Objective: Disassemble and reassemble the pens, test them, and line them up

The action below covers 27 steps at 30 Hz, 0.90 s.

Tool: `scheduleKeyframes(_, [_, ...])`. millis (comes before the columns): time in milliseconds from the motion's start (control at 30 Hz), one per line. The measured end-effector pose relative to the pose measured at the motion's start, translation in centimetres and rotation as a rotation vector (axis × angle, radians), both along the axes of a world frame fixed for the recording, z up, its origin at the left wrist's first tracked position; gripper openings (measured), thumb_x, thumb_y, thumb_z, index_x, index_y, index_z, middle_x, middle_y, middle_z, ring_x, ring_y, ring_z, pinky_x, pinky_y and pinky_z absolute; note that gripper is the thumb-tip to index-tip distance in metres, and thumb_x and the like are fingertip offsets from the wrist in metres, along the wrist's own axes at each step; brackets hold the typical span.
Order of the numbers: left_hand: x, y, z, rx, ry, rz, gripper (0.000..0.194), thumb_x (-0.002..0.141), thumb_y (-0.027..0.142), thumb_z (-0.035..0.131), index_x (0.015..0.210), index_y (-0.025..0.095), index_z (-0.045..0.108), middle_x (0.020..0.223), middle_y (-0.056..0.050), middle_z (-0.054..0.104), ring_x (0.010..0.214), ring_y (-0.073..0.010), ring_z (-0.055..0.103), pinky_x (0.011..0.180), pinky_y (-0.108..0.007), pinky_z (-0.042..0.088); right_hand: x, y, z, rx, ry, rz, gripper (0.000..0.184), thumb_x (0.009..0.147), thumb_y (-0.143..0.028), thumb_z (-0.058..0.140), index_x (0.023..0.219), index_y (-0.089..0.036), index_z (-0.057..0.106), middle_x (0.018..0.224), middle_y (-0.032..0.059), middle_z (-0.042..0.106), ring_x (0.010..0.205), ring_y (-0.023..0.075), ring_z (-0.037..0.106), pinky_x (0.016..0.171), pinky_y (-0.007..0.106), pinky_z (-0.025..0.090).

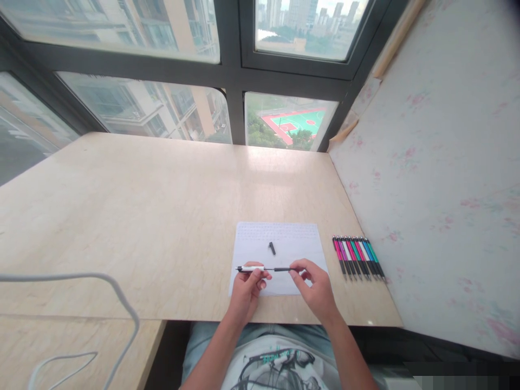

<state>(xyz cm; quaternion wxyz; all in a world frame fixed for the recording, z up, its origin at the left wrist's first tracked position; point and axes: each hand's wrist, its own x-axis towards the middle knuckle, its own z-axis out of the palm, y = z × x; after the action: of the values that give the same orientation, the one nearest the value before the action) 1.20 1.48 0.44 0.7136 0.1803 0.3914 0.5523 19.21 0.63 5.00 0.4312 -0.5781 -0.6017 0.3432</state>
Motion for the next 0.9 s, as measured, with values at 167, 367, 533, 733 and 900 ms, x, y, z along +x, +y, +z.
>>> scheduleKeyframes(167, [-0.1,0.0,-0.2,-0.012,-0.056,0.028,0.023,0.075,0.030,0.079,0.088,0.016,0.067,0.073,-0.003,0.067,0.072,-0.0131,0.065,0.053,-0.018,0.042,1.8,-0.2,-1.3,-0.066,0.035,-0.101,0.017,0.087,-0.034,0.061,0.091,-0.019,0.068,0.083,0.0059,0.069,0.077,0.0194,0.064,0.065,0.028,0.052])
scheduleKeyframes(367, [-0.1,0.1,-0.2,-0.012,-0.082,0.019,0.021,0.076,0.029,0.079,0.087,0.015,0.068,0.073,-0.003,0.067,0.071,-0.0129,0.065,0.055,-0.018,0.043,2.5,1.4,-3.8,-0.097,-0.092,-0.255,0.019,0.085,-0.035,0.059,0.090,-0.019,0.068,0.085,0.0078,0.072,0.080,0.0226,0.067,0.064,0.030,0.052])
scheduleKeyframes(533, [-0.1,0.1,-0.5,-0.020,-0.102,0.002,0.022,0.076,0.030,0.079,0.088,0.015,0.067,0.073,-0.004,0.068,0.071,-0.0130,0.065,0.058,-0.019,0.044,-0.3,3.9,-4.9,-0.016,-0.261,-0.222,0.021,0.088,-0.032,0.053,0.091,-0.019,0.069,0.085,0.0080,0.072,0.078,0.0218,0.067,0.064,0.030,0.050])
scheduleKeyframes(733, [-0.1,0.0,-0.4,-0.015,-0.115,-0.012,0.024,0.077,0.030,0.078,0.091,0.015,0.066,0.073,-0.004,0.069,0.071,-0.0130,0.064,0.060,-0.020,0.044,-2.2,4.6,-5.7,0.056,-0.441,-0.190,0.022,0.088,-0.034,0.055,0.091,-0.018,0.069,0.082,0.0074,0.071,0.073,0.0210,0.061,0.071,0.032,0.047])
scheduleKeyframes(900, [-0.2,-0.1,-0.1,-0.023,-0.114,-0.011,0.025,0.076,0.030,0.078,0.091,0.015,0.065,0.074,-0.005,0.069,0.072,-0.0138,0.065,0.061,-0.020,0.044,-1.6,3.6,-4.5,-0.015,-0.232,-0.154,0.034,0.094,-0.042,0.048,0.092,-0.017,0.070,0.081,0.0071,0.071,0.070,0.0191,0.062,0.068,0.030,0.048])
